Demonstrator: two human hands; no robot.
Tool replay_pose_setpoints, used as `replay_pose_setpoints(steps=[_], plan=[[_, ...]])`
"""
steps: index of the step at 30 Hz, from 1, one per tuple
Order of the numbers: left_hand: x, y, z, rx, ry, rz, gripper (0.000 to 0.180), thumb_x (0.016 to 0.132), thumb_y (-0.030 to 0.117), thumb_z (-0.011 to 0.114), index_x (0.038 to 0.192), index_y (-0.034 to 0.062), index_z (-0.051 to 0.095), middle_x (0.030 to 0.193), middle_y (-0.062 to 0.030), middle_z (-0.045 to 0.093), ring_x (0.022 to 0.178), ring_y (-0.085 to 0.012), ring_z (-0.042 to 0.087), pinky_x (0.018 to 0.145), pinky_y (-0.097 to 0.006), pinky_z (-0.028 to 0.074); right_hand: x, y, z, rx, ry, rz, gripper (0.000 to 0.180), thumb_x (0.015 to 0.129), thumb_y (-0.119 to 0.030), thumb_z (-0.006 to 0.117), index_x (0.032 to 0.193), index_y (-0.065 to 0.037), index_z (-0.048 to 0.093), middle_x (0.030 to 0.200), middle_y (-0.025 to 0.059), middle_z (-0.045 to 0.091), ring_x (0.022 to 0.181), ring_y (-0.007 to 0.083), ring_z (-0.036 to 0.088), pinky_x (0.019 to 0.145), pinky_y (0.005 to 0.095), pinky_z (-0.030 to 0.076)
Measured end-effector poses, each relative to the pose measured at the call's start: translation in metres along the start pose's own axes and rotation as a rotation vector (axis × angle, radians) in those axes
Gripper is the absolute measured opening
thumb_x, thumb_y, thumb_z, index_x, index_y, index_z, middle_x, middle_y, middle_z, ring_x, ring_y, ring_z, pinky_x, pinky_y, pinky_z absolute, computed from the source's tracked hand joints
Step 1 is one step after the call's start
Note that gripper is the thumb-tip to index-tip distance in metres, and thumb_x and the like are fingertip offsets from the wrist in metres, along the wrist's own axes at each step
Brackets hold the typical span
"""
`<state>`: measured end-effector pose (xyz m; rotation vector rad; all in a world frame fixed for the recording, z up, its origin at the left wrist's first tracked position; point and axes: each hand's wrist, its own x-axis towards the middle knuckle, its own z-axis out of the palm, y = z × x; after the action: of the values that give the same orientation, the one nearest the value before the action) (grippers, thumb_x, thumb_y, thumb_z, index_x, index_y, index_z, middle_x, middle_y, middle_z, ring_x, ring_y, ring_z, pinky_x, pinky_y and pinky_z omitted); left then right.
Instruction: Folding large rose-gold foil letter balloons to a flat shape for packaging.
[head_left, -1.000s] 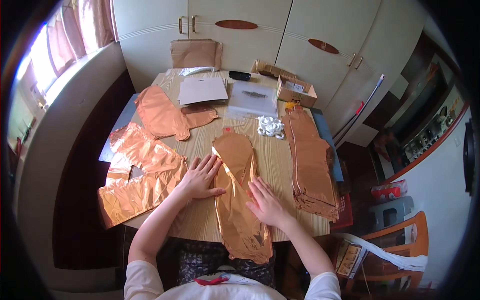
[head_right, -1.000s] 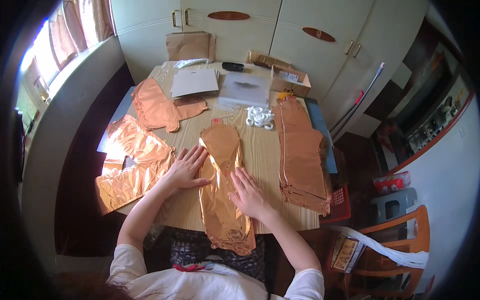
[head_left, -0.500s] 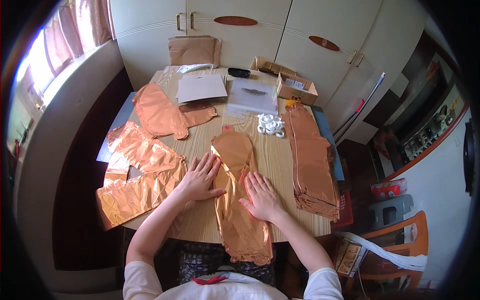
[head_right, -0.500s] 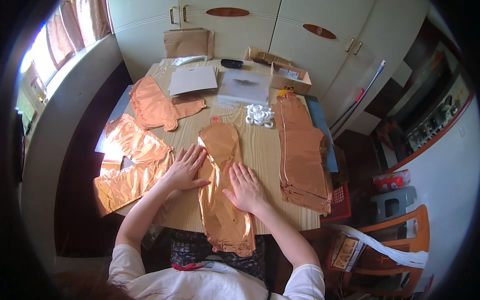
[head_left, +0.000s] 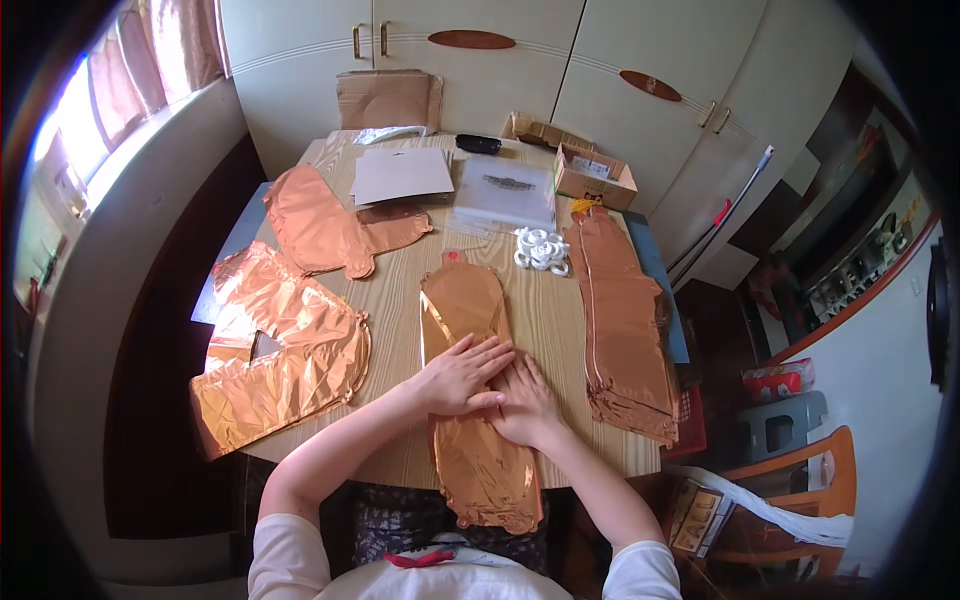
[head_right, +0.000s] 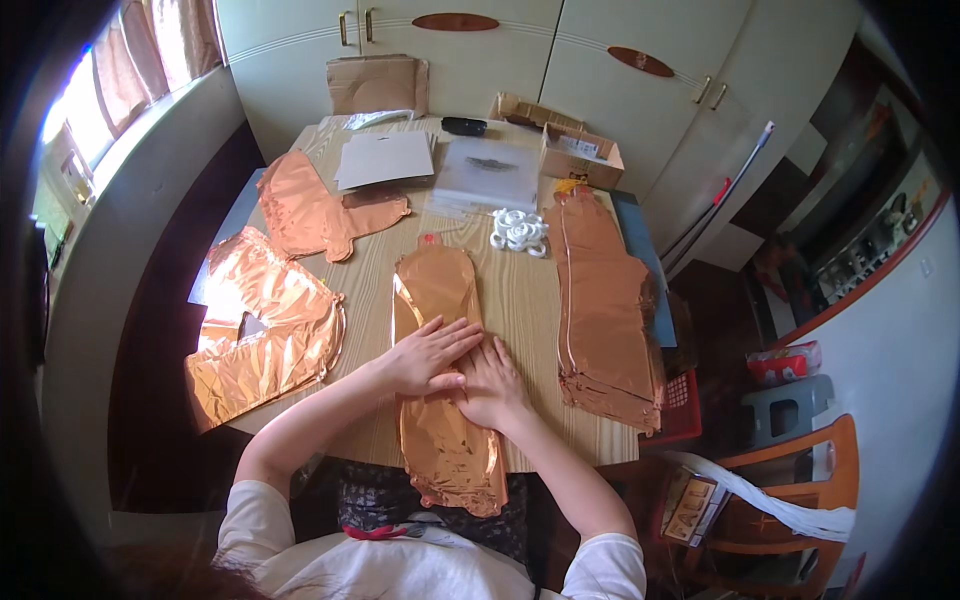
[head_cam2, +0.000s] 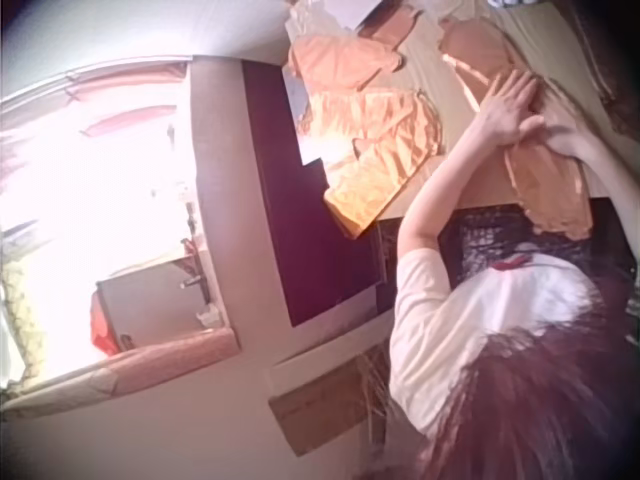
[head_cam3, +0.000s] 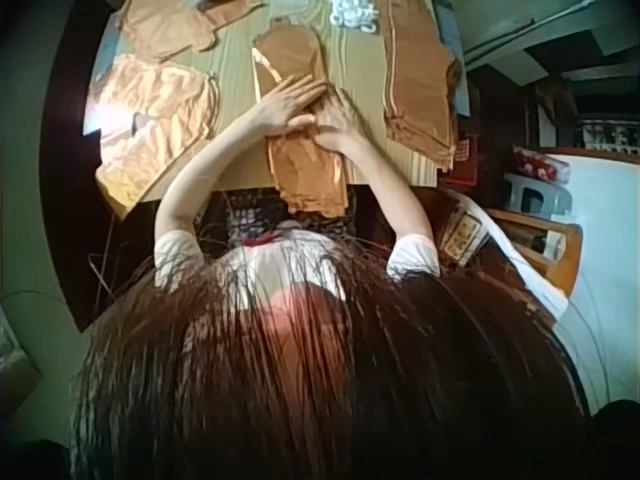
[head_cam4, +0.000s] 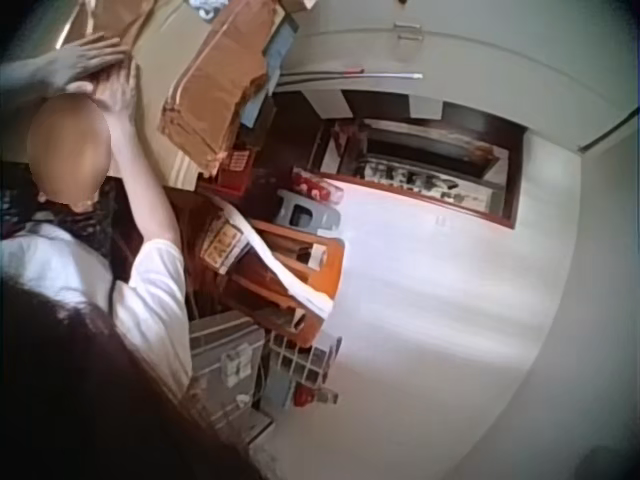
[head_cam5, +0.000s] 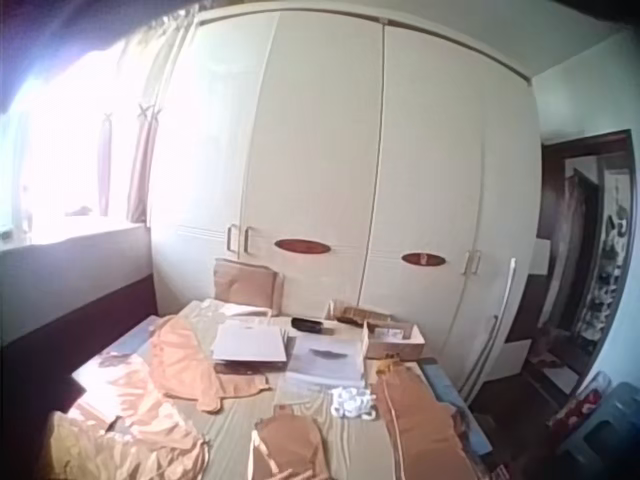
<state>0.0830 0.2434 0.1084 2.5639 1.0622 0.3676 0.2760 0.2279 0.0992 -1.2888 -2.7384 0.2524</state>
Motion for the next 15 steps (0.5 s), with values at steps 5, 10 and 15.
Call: replay_pose_setpoints(steps=[5,10,15], plan=[[0.030,-0.018,-0.002,0.180,0.014,-0.080,0.082,0.095,0.064,0.033,0.148,0.0016,0.033,0.155,-0.0154,0.032,0.146,-0.0270,0.026,0.119,-0.051,0.014,0.002,0.005,0.006,-0.066,0.014,-0.029,0.074,0.095,-0.049,0.043,0.151,-0.004,0.026,0.156,0.0189,0.025,0.147,0.0348,0.017,0.120,0.0497,0.009],[0.040,-0.023,-0.005,0.256,0.048,-0.133,0.086,0.094,0.069,0.029,0.147,0.0026,0.036,0.153,-0.0113,0.037,0.145,-0.0247,0.028,0.118,-0.053,0.013,0.003,0.001,0.000,-0.060,-0.104,0.001,0.073,0.095,-0.050,0.044,0.147,0.000,0.032,0.152,0.0237,0.030,0.145,0.0360,0.022,0.119,0.0504,0.011],[0.055,-0.034,-0.009,0.286,0.064,-0.194,0.088,0.093,0.071,0.029,0.147,0.0026,0.036,0.153,-0.0111,0.037,0.145,-0.0259,0.027,0.119,-0.053,0.012,0.000,0.005,0.010,-0.019,0.091,-0.049,0.074,0.094,-0.049,0.047,0.145,0.003,0.034,0.150,0.0241,0.033,0.144,0.0372,0.024,0.118,0.0504,0.013]])
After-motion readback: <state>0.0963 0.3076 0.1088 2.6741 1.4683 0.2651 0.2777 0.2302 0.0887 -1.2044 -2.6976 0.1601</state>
